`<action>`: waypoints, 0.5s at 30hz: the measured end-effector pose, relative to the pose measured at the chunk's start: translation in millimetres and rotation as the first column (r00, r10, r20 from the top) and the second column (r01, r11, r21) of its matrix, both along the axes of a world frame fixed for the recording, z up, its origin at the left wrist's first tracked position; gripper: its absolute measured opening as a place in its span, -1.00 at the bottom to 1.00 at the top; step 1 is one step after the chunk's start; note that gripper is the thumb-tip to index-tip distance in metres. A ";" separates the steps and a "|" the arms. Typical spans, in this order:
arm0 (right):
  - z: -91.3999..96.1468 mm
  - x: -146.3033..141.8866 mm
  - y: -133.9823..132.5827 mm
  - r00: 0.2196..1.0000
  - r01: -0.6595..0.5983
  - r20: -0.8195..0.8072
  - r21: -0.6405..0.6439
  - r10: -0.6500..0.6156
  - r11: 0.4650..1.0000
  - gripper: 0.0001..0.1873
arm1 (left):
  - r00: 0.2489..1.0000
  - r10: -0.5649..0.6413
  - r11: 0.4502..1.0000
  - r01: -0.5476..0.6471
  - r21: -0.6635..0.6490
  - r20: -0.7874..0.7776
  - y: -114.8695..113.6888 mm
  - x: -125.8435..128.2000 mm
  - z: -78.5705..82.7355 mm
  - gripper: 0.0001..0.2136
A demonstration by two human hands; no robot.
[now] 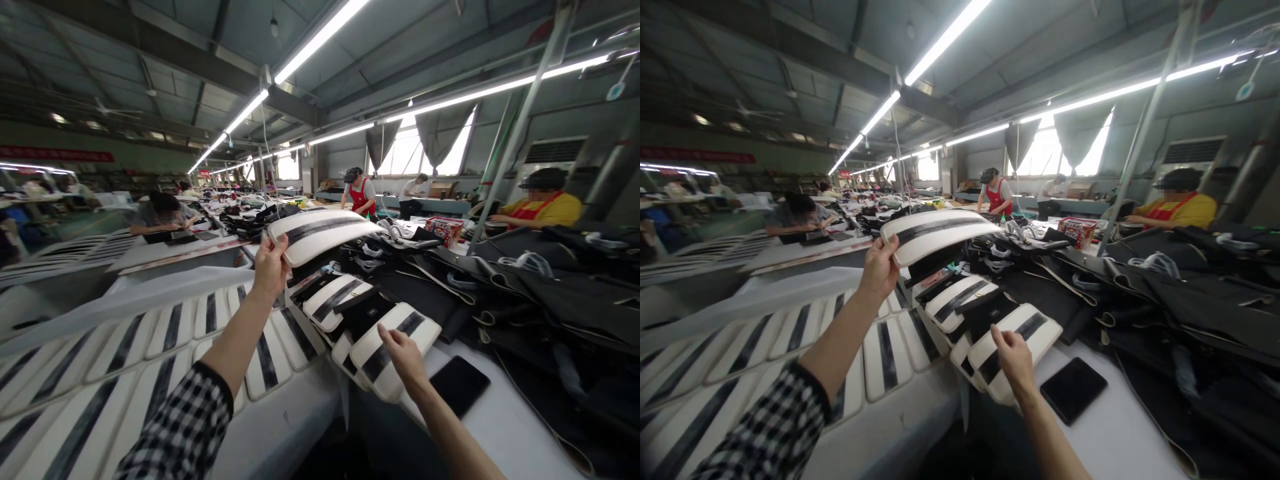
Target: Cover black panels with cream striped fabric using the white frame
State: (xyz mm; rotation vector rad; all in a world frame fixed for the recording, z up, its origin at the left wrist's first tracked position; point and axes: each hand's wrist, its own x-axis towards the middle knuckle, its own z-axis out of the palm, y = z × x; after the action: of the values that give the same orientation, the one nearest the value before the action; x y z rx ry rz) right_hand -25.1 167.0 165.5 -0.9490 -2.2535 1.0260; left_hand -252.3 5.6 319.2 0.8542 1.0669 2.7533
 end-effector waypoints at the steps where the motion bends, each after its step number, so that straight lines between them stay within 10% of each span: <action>1: 14.1 4.5 -5.4 0.992 -0.048 -0.117 -0.122 0.034 0.991 -0.35 | 0.999 -0.007 1.000 0.007 -0.010 -0.031 -3.9 20.1 -7.3 -0.70; 6: 75.4 45.6 -31.2 0.634 -0.544 -0.744 -0.624 -0.212 0.562 -0.60 | 0.966 -0.055 0.954 -0.024 -0.299 -0.253 -31.6 144.7 -76.9 -0.74; 11: 89.2 99.8 -43.2 0.665 -0.458 -0.648 -0.747 -0.371 0.482 -0.68 | 0.827 -0.354 0.840 0.077 -0.537 -0.436 -54.4 229.7 -132.4 -0.68; 15: 87.5 154.5 -36.9 0.738 -0.312 -0.576 -0.752 -0.351 0.580 -0.60 | 0.549 -0.689 0.671 0.237 -0.702 -0.473 -56.6 255.3 -132.7 -0.61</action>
State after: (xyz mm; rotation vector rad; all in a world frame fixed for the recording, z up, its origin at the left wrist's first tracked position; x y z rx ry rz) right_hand 129.4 130.2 253.0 -0.6949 -1.0551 2.0949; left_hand 3.0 -50.9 186.6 1.8219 1.3410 1.4459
